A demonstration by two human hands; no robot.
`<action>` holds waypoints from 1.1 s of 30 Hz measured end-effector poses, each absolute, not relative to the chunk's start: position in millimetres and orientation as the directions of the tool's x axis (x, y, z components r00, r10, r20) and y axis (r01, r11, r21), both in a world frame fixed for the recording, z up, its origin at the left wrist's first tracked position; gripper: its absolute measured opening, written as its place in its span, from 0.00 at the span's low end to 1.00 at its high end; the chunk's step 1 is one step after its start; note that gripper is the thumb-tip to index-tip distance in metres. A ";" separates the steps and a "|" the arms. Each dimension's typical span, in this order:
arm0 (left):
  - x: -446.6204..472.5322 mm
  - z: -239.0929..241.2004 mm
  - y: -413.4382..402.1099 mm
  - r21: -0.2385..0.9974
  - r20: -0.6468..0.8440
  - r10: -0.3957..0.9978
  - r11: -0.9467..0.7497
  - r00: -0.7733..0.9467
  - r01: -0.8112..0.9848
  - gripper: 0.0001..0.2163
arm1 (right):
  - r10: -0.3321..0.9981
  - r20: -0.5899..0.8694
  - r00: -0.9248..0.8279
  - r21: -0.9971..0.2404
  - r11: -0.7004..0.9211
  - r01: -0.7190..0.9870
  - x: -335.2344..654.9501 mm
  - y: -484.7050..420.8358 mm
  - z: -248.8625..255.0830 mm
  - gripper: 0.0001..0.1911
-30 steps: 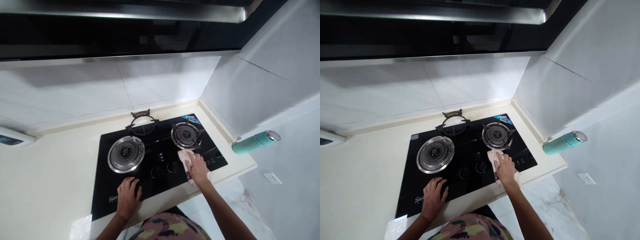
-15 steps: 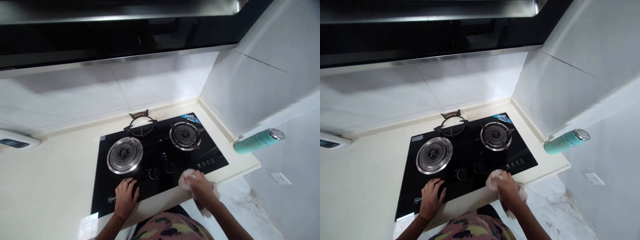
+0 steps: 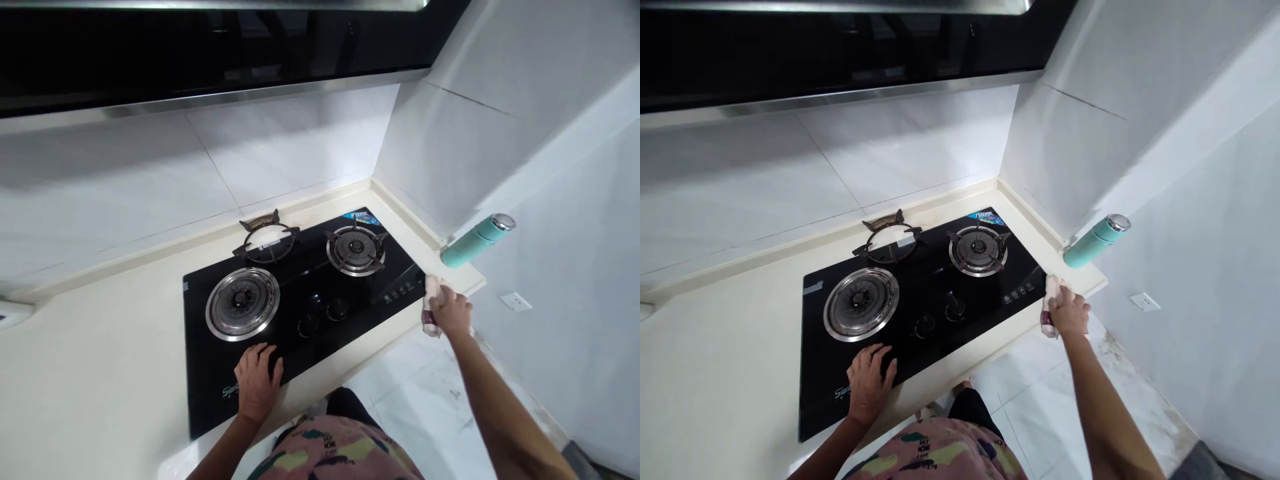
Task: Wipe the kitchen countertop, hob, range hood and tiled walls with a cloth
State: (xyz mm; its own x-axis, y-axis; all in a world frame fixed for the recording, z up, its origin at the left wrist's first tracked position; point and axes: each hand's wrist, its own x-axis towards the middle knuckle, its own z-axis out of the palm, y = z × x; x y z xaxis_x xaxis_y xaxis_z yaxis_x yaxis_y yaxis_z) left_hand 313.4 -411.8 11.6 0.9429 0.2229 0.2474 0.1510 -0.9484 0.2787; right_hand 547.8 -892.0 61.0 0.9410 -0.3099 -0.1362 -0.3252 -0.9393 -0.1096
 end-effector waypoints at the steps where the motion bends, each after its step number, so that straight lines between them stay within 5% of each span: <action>1: 313.5 11.9 -411.8 0.308 0.242 0.233 -0.939 0.942 0.153 0.15 | -0.327 -0.137 0.935 -0.104 -0.934 -0.342 537.4 -873.4 54.7 0.31; 10: 314.0 10.0 -410.4 0.521 0.200 0.281 -0.842 0.939 0.141 0.17 | 0.161 -0.250 0.955 -0.320 -0.944 0.076 362.7 -666.3 35.2 0.25; 17: 309.9 1.0 -401.8 0.638 0.261 0.284 -0.768 0.922 0.056 0.16 | 0.569 -0.157 0.807 -0.836 -0.512 0.198 311.2 -587.9 29.2 0.22; 19: 308.7 -0.6 -399.3 0.651 0.283 0.279 -0.759 0.918 0.030 0.16 | 0.512 -0.121 0.851 -0.894 -0.430 0.131 314.3 -600.1 29.5 0.21; 23: 308.6 -0.4 -399.8 0.658 0.286 0.271 -0.753 0.919 0.017 0.15 | 0.136 -0.119 0.984 -0.955 -0.286 -0.076 351.0 -670.4 41.5 0.28; 28: 309.2 3.1 -406.4 0.662 0.278 0.265 -0.749 0.923 0.016 0.14 | -0.155 -0.091 0.984 -0.640 -0.747 -0.177 452.4 -754.1 66.6 0.32; 33: 307.3 2.8 -408.3 0.646 0.290 0.285 -0.763 0.914 0.033 0.14 | -0.229 -0.121 0.966 -0.436 -0.862 -0.258 494.8 -729.7 57.0 0.31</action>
State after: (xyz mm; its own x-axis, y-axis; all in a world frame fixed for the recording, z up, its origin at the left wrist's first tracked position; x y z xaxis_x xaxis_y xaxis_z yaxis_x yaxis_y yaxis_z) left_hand 307.3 -408.3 2.8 0.9137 0.2846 0.2900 0.0326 -0.7628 0.6458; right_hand 494.8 -729.7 57.0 0.9660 -0.2286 -0.1207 -0.2585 -0.8618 -0.4364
